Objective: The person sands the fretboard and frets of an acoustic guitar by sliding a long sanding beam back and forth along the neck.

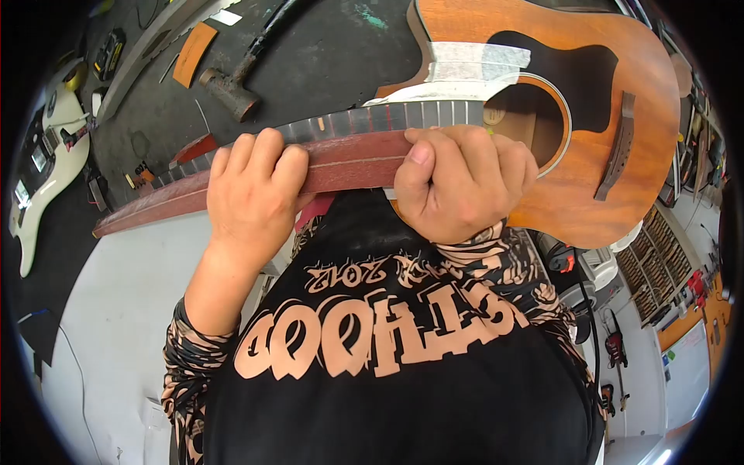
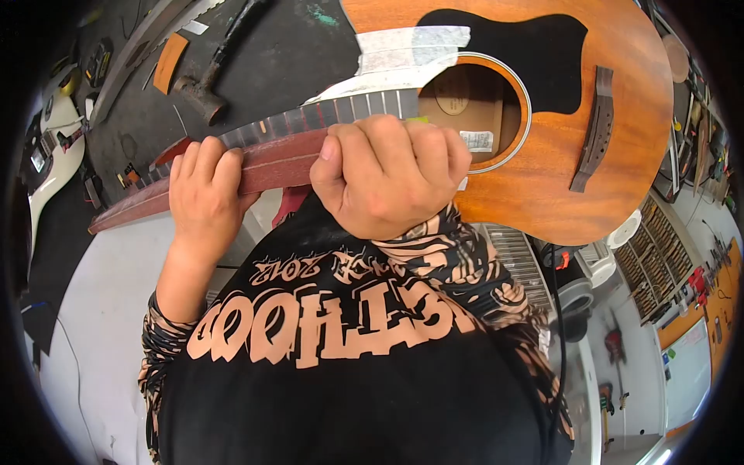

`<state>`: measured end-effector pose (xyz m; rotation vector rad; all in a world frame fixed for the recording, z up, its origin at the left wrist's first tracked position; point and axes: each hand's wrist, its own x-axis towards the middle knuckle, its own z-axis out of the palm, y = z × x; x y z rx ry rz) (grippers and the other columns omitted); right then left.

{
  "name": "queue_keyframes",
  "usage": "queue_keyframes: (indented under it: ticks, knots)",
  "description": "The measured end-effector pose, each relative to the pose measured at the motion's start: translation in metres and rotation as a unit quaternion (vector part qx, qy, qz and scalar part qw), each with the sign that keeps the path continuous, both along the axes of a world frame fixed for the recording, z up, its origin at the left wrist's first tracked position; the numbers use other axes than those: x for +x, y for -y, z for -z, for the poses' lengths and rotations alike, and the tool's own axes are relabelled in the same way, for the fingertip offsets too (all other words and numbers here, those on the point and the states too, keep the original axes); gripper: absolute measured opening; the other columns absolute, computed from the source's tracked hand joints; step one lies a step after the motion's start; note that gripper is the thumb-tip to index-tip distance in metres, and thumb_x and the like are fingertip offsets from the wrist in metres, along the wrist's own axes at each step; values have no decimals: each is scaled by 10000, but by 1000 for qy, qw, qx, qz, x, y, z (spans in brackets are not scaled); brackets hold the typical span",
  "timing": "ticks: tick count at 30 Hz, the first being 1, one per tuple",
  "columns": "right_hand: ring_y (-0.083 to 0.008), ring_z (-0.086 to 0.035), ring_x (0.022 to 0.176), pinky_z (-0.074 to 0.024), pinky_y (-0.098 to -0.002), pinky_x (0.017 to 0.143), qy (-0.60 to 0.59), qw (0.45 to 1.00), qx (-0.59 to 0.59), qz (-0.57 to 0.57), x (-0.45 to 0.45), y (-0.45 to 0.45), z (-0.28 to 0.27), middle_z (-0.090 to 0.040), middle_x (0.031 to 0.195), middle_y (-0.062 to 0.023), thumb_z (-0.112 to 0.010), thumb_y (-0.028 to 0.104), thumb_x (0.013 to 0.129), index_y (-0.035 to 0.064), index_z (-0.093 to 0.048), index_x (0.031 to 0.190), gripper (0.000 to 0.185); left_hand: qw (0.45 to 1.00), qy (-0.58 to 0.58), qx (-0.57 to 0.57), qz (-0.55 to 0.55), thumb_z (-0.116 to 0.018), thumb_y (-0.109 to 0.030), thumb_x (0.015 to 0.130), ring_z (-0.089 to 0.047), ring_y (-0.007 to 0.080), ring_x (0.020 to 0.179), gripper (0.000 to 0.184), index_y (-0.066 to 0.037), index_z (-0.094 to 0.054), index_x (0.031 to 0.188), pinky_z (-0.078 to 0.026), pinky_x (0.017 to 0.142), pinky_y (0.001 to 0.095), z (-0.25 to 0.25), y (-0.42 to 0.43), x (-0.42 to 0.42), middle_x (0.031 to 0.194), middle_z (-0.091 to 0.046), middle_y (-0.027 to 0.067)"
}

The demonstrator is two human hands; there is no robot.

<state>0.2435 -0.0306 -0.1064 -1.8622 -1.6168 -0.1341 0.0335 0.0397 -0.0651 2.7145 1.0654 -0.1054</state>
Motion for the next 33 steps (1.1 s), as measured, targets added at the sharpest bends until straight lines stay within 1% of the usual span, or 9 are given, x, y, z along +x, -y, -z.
queue_keyframes:
  ticks: [3,7,10,14,17,22,25,30,33]
  knots:
    - [-184,-533,683,-383,-359,709,32,998,-31,-32,51,2,-5,-599,690,-2,-627,192,849,149,-712,693,183,999,37,-16,13,-871,-219,536,-549,265,846,488,-127,-578,915,-403,711,397,-2,-1,43,902,-520,53]
    - [-194,-555,665,-398,-340,717,42,999,-21,-26,120,3,-9,-644,686,-25,-580,126,898,124,-745,703,255,994,100,35,17,-699,-219,727,-525,208,804,228,-166,-523,862,-385,678,361,12,8,113,894,-514,10]
    - [-214,-554,658,-394,-355,730,49,998,-26,-10,130,2,-8,-654,691,-43,-568,126,910,100,-747,705,273,994,103,31,8,-620,-194,766,-514,195,790,142,-174,-523,868,-378,671,352,13,10,127,889,-503,-1]
    - [-217,-539,650,-379,-372,737,42,998,-43,-10,85,-7,-9,-624,674,-35,-564,144,902,105,-725,695,265,994,105,0,8,-664,-202,748,-523,211,813,181,-178,-542,880,-380,678,361,9,-4,80,890,-495,9]
    - [-207,-537,660,-375,-370,721,47,997,-58,7,27,-19,-6,-616,677,-23,-582,177,883,116,-700,677,245,998,60,-36,-1,-821,-217,613,-537,270,822,396,-129,-566,904,-381,689,398,-1,-23,25,898,-504,55]
    - [-208,-520,657,-374,-362,674,6,1000,-3,-13,20,-24,0,-597,675,-2,-627,216,838,137,-657,639,216,1000,-18,-10,1,-852,-233,608,-547,274,826,418,-116,-566,890,-400,701,393,0,-22,16,889,-507,64]
    - [-204,-524,661,-386,-358,686,56,997,-39,-23,64,-21,-3,-600,678,2,-639,214,835,143,-684,661,194,999,31,-2,23,-654,-202,770,-545,198,812,144,-163,-545,855,-381,670,357,3,-24,54,854,-498,11]
    - [-219,-564,676,-414,-361,729,51,997,-52,-23,134,-15,-11,-663,705,-22,-580,134,919,129,-746,699,276,994,106,38,-1,-741,-218,695,-533,187,813,273,-182,-532,866,-377,676,341,16,-9,128,843,-467,-9]
    - [-216,-562,664,-410,-358,729,50,997,-54,-18,134,-16,-10,-662,701,-25,-580,128,919,125,-746,703,273,993,109,37,3,-676,-222,741,-515,166,796,197,-192,-516,853,-362,668,326,15,-9,126,827,-446,-21]
